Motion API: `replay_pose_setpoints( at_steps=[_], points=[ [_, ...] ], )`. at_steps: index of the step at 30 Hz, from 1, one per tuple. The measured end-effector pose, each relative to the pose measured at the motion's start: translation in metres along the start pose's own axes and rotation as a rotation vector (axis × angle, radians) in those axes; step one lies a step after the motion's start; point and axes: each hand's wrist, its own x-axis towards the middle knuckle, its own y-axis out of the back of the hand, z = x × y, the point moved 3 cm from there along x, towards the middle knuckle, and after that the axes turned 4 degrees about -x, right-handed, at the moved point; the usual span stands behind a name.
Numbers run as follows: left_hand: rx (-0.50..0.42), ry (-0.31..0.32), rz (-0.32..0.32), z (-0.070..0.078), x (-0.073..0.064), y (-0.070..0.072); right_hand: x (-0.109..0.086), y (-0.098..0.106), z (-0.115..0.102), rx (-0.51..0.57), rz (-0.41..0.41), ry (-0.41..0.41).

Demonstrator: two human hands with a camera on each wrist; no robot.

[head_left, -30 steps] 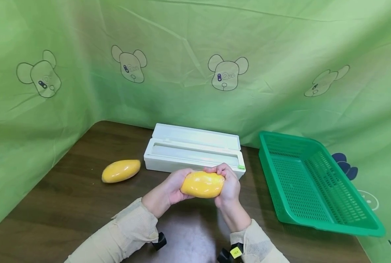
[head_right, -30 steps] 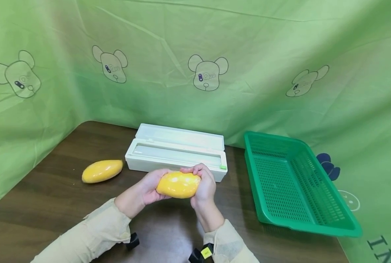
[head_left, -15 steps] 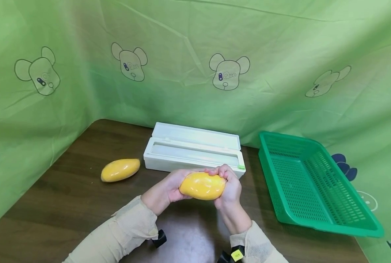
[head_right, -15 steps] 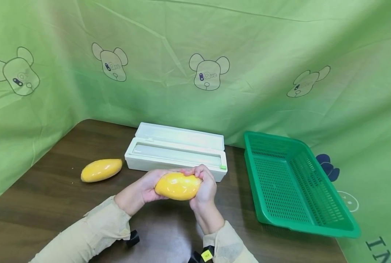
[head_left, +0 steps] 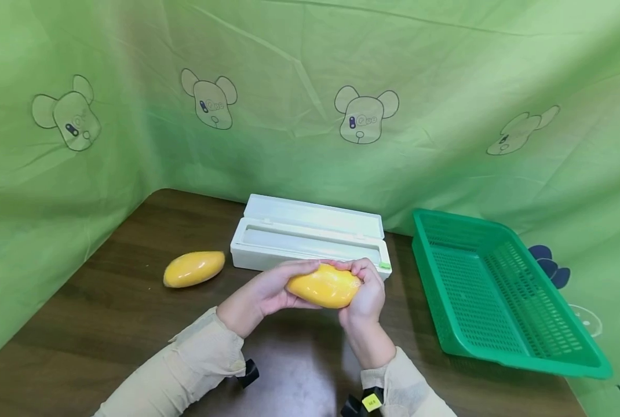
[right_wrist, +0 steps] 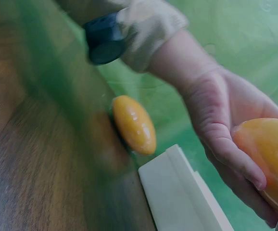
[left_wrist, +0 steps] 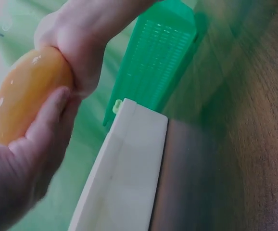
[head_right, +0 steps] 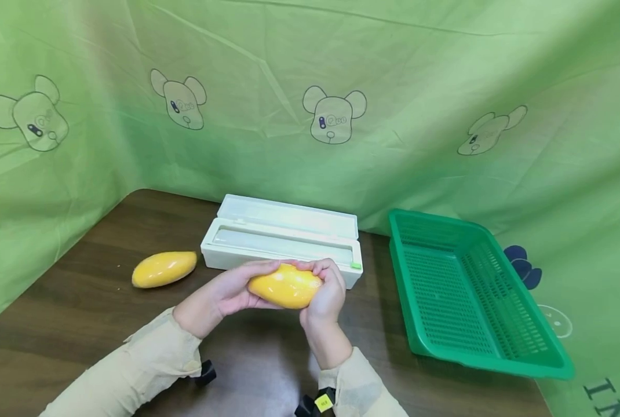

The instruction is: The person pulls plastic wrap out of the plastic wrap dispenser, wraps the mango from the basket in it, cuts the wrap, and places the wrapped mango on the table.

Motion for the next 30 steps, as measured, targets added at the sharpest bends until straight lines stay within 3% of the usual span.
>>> replay_pose_setpoints(
  at_steps=[4, 7, 17, 22, 30],
  points=[
    [-0.01, -0.025, -0.079, -0.0006, 0.0013, -0.0009, 0.0024, 0.0022, 0.0013, 0.026, 0.05, -0.06],
    [-0.014, -0.039, -0.084, -0.0008, 0.0012, -0.0024, 0.0036, 0.0038, 0.0027, 0.048, 0.073, -0.09],
    [-0.039, -0.09, 0.066, -0.0022, 0.0035, -0.0072, 0.0049, 0.0042, 0.0021, 0.122, 0.108, -0.061],
    [-0.064, -0.059, 0.145, -0.0057, 0.007, -0.0061, 0.0037, 0.0033, 0.0035, 0.102, 0.09, -0.036],
    [-0.086, -0.008, 0.182, -0.0077, 0.009, -0.0031, 0.001, 0.0022, 0.0041, 0.069, 0.052, -0.001]
  ],
)
